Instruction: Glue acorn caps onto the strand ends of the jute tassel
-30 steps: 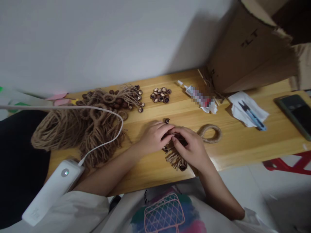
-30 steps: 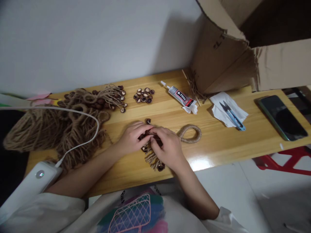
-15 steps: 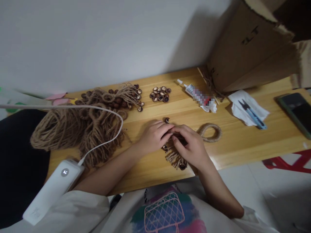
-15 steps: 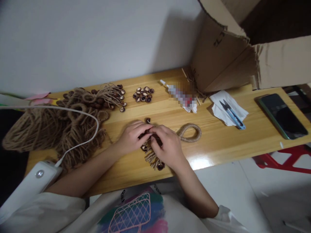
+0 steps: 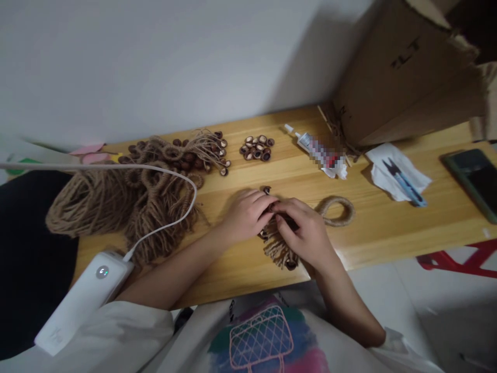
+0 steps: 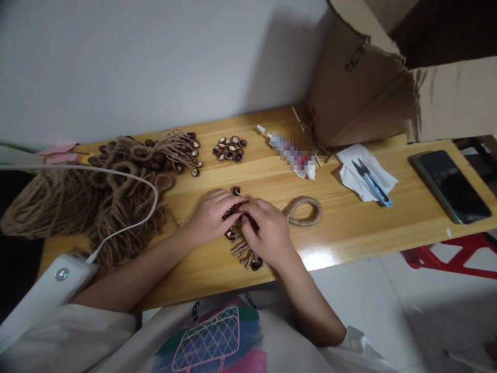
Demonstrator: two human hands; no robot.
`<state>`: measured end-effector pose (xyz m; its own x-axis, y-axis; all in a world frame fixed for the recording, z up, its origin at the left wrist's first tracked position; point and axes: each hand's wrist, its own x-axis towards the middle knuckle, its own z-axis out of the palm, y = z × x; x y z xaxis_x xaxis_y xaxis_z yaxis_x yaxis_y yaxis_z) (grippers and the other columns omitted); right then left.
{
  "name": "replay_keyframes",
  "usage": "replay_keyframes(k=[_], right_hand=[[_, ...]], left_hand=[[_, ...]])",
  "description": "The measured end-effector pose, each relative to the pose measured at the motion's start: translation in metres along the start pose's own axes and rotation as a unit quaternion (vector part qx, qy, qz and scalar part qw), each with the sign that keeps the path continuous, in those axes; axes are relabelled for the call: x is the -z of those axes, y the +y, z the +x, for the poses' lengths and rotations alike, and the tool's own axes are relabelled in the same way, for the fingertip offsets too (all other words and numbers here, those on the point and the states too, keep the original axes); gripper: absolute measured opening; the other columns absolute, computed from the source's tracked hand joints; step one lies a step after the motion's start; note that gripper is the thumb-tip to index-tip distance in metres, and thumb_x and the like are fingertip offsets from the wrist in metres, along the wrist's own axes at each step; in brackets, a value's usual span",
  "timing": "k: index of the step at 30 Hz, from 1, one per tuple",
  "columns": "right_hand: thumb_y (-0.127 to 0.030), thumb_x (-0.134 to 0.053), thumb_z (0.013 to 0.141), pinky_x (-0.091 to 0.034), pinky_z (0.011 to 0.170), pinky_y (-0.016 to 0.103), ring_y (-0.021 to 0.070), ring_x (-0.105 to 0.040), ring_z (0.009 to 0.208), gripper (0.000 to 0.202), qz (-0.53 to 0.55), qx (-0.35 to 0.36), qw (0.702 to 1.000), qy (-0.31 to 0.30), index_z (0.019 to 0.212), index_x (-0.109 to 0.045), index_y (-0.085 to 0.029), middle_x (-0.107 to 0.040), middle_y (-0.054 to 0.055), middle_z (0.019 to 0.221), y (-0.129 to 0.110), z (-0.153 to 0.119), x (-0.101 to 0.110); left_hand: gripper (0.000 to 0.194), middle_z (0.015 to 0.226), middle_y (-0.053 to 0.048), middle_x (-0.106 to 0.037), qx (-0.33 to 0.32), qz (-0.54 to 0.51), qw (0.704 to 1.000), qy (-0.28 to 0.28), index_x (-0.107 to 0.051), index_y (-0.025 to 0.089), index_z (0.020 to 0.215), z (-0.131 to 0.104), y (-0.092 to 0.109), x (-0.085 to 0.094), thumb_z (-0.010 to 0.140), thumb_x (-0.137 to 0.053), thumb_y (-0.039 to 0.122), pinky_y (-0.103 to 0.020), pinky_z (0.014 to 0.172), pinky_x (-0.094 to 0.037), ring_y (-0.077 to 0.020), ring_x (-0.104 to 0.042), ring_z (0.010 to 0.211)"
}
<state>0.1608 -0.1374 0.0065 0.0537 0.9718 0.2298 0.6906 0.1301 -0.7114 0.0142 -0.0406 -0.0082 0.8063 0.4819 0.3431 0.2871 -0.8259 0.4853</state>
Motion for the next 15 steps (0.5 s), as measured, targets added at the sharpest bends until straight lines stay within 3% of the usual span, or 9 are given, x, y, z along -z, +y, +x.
replay_keyframes(k=[15], right_hand=[[-0.015,-0.048,0.083,-0.049,0.076,0.034,0.021,-0.062,0.086,0.018,-0.005,-0.001,1.0,0.0,0.094,-0.061,-0.019,-0.066,0.006,0.092,0.0002,0.0003,-0.0005]], left_hand=[[0.018,0.091,-0.008,-0.067,0.002,0.041,0.997,-0.063,-0.061,0.014,0.098,0.0024,0.0016,0.0042,0.089,-0.05,0.026,-0.036,0.076,-0.045,-0.0233,-0.059,0.088]])
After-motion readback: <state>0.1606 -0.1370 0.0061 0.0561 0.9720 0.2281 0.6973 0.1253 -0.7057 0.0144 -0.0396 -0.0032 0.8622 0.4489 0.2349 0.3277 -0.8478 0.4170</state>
